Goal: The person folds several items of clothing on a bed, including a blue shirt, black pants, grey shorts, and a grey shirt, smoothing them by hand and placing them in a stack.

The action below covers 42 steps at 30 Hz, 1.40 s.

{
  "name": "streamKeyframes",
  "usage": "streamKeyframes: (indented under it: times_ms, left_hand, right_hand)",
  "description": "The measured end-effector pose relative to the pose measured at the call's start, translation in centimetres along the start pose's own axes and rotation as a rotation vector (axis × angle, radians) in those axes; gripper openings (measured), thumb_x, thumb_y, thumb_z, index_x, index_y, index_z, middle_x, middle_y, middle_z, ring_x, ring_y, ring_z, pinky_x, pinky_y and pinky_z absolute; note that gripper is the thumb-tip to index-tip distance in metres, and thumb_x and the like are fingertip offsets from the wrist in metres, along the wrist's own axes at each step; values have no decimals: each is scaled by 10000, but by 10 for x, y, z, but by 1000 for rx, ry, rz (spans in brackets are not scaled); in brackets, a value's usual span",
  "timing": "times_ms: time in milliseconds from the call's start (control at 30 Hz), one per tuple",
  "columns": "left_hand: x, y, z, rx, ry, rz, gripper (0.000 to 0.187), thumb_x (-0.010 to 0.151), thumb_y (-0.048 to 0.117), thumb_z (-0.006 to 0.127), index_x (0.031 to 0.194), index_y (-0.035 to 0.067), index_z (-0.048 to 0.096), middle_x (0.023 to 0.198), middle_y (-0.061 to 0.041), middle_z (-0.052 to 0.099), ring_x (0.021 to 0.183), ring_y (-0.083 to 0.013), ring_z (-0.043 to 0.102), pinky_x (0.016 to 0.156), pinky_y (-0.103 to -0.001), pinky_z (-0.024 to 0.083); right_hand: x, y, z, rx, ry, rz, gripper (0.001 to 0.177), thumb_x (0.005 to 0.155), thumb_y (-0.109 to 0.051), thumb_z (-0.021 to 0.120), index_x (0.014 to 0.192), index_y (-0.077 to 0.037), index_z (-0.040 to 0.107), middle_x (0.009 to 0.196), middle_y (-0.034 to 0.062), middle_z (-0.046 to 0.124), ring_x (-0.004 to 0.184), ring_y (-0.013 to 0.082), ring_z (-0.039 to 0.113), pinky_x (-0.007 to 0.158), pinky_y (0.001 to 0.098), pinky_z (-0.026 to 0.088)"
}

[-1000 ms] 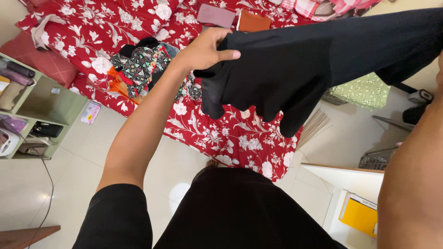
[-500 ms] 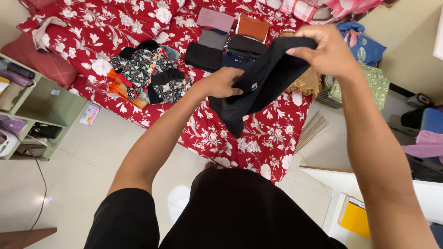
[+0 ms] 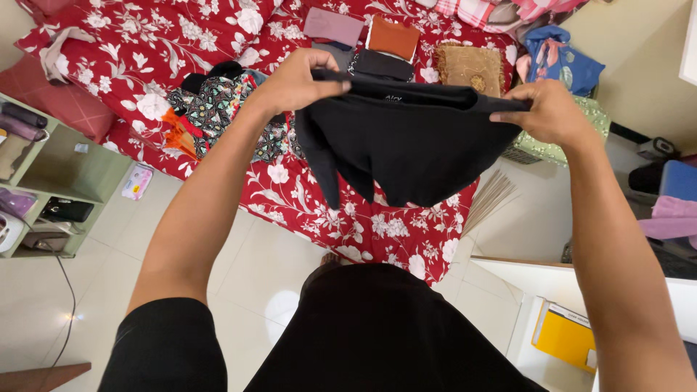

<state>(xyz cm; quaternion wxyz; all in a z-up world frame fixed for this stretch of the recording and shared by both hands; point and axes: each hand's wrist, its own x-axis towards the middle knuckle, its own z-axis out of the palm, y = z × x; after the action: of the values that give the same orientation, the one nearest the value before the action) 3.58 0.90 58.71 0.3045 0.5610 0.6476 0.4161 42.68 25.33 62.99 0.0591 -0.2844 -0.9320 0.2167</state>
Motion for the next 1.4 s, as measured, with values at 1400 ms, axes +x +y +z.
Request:
streamKeyframes:
  times_ms: [1400]
  left_hand:
    - [38,-150,-81,-125,464,-92,133,1066,112,605,967,28,632,766,27,633,609,-76,607,588,-259,522]
  right_hand:
    - [8,144,35,204,415,154,185,1001,-136,794,1008,38,733,753,6,644,683,102,552,653,291,456]
